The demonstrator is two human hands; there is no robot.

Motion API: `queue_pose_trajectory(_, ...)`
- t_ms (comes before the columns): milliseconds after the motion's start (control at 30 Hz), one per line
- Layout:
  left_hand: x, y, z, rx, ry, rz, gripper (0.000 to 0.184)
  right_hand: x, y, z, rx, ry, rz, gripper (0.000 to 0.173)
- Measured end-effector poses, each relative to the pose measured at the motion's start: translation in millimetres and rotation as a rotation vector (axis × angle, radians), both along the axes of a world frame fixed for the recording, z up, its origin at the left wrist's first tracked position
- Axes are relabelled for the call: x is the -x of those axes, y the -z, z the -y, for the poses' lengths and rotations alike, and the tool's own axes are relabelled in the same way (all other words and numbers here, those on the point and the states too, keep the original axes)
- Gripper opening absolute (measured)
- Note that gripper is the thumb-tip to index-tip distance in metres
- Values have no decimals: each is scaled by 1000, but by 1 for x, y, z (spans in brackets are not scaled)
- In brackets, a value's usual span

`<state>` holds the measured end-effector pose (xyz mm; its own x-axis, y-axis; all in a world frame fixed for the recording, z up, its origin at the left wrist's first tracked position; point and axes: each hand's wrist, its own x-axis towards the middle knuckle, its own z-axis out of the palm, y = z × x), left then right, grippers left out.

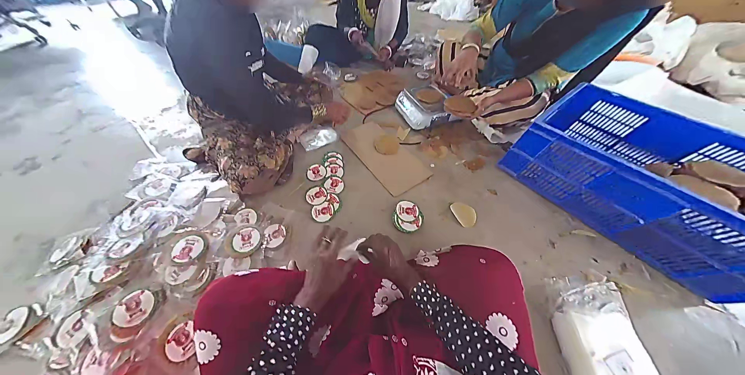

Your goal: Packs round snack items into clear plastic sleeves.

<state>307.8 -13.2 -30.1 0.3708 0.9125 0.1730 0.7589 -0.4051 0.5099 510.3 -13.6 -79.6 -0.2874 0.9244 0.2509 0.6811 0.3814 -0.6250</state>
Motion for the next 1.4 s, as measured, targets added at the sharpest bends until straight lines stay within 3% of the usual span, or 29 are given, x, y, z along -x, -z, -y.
queue_pose_trajectory(100,-15,0,16,105,64,-88,28,9,-6,19,-139,-3,-148,23)
queue_pose_trajectory(233,-18,-14,32,25,-103,273,20,-2,-23,32,-30,81,-555,29)
queue_pose_trajectory(300,-20,-39,44,213,-128,393,21,-10,-41,38,109,144,-733,10)
queue_pose_trajectory(367,-22,-57,57,410,-98,532,21,-18,-56,43,182,152,-836,8)
queue_pose_trajectory(533,-33,-78,84,771,28,967,9,-24,-73,53,-143,221,-635,21)
queue_pose_trajectory(700,-48,-85,106,836,137,1173,6,-17,-80,53,-280,264,-635,24)
queue_pose_trajectory(833,-52,-93,106,830,48,1316,9,-18,-89,52,-217,268,-684,25)
queue_pose_trajectory(1267,-58,-88,116,761,15,1339,9,-20,-94,47,-191,321,-626,28)
queue_pose_trajectory(1333,-61,-86,113,672,-65,1294,13,-19,-94,47,-240,381,-523,27)
queue_pose_trajectory(1400,-59,-84,106,470,-156,1171,13,-23,-101,54,-295,366,-388,37)
